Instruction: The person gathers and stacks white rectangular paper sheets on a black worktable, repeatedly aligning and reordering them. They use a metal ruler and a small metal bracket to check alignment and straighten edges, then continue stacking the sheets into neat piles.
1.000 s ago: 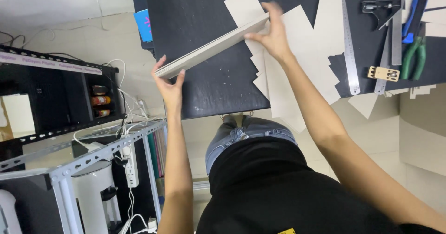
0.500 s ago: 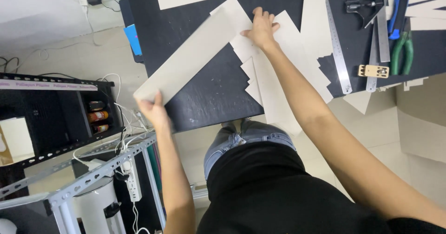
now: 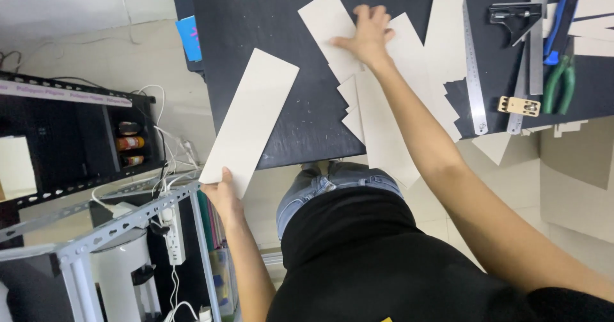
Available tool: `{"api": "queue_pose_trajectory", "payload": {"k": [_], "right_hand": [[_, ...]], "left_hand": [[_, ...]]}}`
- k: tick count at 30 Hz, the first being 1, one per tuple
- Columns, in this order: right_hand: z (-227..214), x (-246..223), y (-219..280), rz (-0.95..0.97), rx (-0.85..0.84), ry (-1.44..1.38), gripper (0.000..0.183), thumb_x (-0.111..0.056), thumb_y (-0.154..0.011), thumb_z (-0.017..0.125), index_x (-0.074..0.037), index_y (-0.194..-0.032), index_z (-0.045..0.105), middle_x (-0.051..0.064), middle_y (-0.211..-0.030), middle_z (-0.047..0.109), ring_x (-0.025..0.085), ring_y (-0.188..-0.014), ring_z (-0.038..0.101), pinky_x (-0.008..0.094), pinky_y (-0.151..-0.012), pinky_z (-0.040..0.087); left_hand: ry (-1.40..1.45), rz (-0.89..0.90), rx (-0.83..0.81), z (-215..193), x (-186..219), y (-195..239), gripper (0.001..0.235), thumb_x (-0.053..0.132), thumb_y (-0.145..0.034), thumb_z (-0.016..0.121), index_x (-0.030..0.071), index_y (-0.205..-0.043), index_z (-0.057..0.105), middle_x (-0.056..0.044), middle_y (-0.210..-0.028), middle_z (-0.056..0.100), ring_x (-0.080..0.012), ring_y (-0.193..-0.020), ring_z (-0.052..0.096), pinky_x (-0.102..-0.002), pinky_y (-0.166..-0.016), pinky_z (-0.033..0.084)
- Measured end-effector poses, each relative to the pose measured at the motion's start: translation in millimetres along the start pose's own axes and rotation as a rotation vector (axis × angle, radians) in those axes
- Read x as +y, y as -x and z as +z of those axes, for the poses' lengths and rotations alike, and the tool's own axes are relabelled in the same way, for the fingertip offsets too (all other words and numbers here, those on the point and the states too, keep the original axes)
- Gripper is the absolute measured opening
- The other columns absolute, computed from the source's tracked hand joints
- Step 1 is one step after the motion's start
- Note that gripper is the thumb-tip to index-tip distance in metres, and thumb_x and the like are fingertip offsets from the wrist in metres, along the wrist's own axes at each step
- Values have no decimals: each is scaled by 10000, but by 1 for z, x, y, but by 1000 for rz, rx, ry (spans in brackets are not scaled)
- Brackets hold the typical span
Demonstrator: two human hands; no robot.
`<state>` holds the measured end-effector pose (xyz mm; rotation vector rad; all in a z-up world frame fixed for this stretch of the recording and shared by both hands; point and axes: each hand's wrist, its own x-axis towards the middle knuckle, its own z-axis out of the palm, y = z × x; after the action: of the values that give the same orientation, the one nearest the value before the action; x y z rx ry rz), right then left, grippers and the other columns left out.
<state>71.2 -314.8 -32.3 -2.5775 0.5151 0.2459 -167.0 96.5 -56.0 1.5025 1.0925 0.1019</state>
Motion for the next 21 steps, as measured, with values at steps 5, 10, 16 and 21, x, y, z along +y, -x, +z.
{"api": "queue_pose_trajectory", "payload": {"k": [5,10,16,21], "right_hand": [[-41,121,9,366,478,-8,709,-482,-859,864,-145,-1344,471,145,-1303,354,375,-1215,383,638,-878,407],[-55,175,12,665,425,-27,811,-640,-802,853,-104,-1260,452,144,-1301,428,360,-1228,378,622,-967,365],[-55,177,43,367,361,-8,681,-504,-944,758,-71,-1381,468,248,-1423,300,437,-1287,314,641,-974,332],[-75,147,148,276,100,-21,684,-544,-941,744,11,-1311,594,314,-1202,566,486,-1141,600,632,-854,523]], "left_hand": [[-456,166,303,3,-48,-22,1232,551,-683,829,-8,-1521,119,-277,-1392,269,-511,-1239,299,-645,-1021,308],[-284,802,12,68,61,70,704,-39,-862,626,41,-1470,280,-208,-1482,234,-396,-1379,294,-575,-1114,289],[-525,326,-1011,157,74,103,316,237,-928,588,129,-1224,605,-63,-1161,643,-174,-985,668,-309,-888,518],[-559,-82,-1403,180,54,158,580,386,-940,633,-34,-1334,565,-282,-1184,673,-379,-1119,676,-467,-956,539]]}}
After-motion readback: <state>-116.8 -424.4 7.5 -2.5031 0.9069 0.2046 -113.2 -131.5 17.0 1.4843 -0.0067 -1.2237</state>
